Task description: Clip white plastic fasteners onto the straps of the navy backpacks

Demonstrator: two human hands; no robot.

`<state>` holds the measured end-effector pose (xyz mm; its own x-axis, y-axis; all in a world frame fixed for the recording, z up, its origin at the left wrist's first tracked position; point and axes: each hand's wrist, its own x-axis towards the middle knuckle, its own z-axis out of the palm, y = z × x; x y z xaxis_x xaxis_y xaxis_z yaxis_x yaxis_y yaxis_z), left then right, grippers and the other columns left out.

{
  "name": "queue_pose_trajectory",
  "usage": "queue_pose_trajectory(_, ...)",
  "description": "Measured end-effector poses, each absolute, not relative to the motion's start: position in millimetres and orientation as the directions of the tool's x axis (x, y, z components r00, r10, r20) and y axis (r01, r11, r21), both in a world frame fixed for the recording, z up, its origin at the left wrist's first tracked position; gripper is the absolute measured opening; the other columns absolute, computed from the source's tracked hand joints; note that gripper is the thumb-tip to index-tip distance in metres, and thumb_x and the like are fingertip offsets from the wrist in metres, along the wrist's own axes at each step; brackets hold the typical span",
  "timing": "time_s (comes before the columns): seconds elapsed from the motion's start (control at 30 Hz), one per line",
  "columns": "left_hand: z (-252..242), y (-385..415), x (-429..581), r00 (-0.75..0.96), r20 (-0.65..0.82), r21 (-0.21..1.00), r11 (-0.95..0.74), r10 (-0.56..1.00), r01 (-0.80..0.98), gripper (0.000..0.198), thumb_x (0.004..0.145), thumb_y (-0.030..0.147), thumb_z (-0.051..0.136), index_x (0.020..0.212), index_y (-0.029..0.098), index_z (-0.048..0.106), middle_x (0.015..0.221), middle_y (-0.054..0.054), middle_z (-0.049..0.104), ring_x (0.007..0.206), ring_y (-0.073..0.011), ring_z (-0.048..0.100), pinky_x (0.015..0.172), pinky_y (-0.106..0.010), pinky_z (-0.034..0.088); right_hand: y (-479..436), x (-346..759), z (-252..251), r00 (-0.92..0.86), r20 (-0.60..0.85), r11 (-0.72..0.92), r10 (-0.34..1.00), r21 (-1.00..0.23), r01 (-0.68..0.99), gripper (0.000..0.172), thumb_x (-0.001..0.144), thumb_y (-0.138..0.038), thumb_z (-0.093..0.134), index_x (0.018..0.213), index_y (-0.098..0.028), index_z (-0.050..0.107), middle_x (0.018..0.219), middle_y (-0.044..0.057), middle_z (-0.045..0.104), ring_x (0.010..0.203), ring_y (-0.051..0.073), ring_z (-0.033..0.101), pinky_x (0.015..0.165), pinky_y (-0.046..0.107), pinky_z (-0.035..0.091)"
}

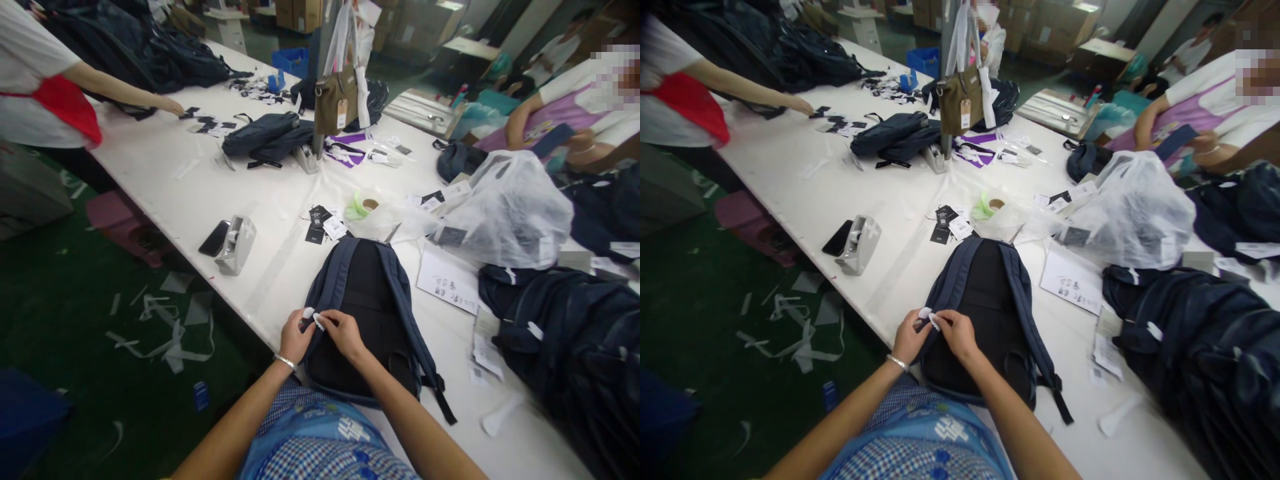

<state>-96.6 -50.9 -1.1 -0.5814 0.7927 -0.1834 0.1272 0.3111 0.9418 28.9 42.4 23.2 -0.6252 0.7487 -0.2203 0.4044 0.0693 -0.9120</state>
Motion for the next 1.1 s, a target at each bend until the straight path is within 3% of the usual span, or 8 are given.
queue_pose_trajectory(0.13, 5, -53, -95, -0.612, -0.269, 0.95, 0.311, 0.744, -0.039, 0.033, 0.082, 0.038, 0.059, 0.109, 0.02, 0.065, 0.104, -0.007, 0.07, 0.097, -0.0205, 0.065, 0.089, -0.031, 0.05, 45, 22, 17, -0.591, -0.292, 0.041, 0.752, -0.874, 0.484, 0.027, 0.083, -0.045, 0.056, 0.083, -0.022, 0.071, 0.076, 0.002, 0.07, 0.068, 0.018, 0.061, 0.064, 0.026, 0.046)
queue_pose_trajectory(0.3, 10, -52, -95, -0.641, -0.281, 0.95, 0.301, 0.714, -0.081, 0.03, 0.079, 0.039, 0.062, 0.102, 0.021, 0.069, 0.103, -0.006, 0.072, 0.098, -0.0225, 0.066, 0.093, -0.032, 0.049, 47, 20, 15, -0.575, -0.303, 0.045, 0.76, -0.858, 0.512, 0.027, 0.08, -0.044, 0.056, 0.079, -0.021, 0.07, 0.074, 0.003, 0.069, 0.065, 0.017, 0.059, 0.06, 0.026, 0.043)
queue_pose_trajectory(0.5, 19, -53, -93, -0.596, -0.192, 0.965, 0.261, 0.78, 0.031, 0.024, 0.082, 0.034, 0.058, 0.101, 0.023, 0.067, 0.102, -0.005, 0.071, 0.095, -0.0209, 0.067, 0.09, -0.03, 0.051, 48, 20, 12, -0.575, -0.344, -0.03, 0.742, -0.874, 0.484, 0.031, 0.08, -0.046, 0.056, 0.077, -0.019, 0.07, 0.072, 0.003, 0.068, 0.066, 0.018, 0.06, 0.062, 0.026, 0.045)
queue_pose_trajectory(0.77, 32, -58, -98, -0.531, -0.129, 0.944, 0.267, 0.837, 0.192, 0.02, 0.081, 0.029, 0.057, 0.096, 0.025, 0.07, 0.105, -0.004, 0.071, 0.103, -0.0227, 0.062, 0.097, -0.033, 0.044, 49, 17, 10, -0.578, -0.392, -0.113, 0.716, -0.882, 0.458, 0.028, 0.075, -0.045, 0.061, 0.077, -0.018, 0.071, 0.07, 0.003, 0.068, 0.067, 0.018, 0.06, 0.06, 0.026, 0.045)
queue_pose_trajectory(1.0, 40, -50, -105, -0.577, -0.205, 0.953, 0.296, 0.79, 0.066, 0.02, 0.081, 0.036, 0.058, 0.092, 0.023, 0.068, 0.09, -0.004, 0.072, 0.088, -0.0205, 0.067, 0.082, -0.026, 0.05, 42, 13, 14, -0.555, -0.379, -0.283, 0.74, -0.925, 0.255, 0.033, 0.069, -0.042, 0.069, 0.089, -0.021, 0.054, 0.061, -0.003, 0.06, 0.049, 0.012, 0.052, 0.048, 0.022, 0.04)
queue_pose_trajectory(1.1, 36, -45, -108, -0.544, -0.246, 0.953, 0.304, 0.802, 0.017, 0.022, 0.079, 0.038, 0.062, 0.092, 0.02, 0.068, 0.088, -0.006, 0.073, 0.085, -0.0205, 0.068, 0.08, -0.027, 0.051, 42, 11, 14, -0.555, -0.356, -0.276, 0.752, -0.934, 0.226, 0.035, 0.07, -0.043, 0.069, 0.09, -0.022, 0.048, 0.063, -0.004, 0.06, 0.049, 0.012, 0.052, 0.048, 0.022, 0.041)
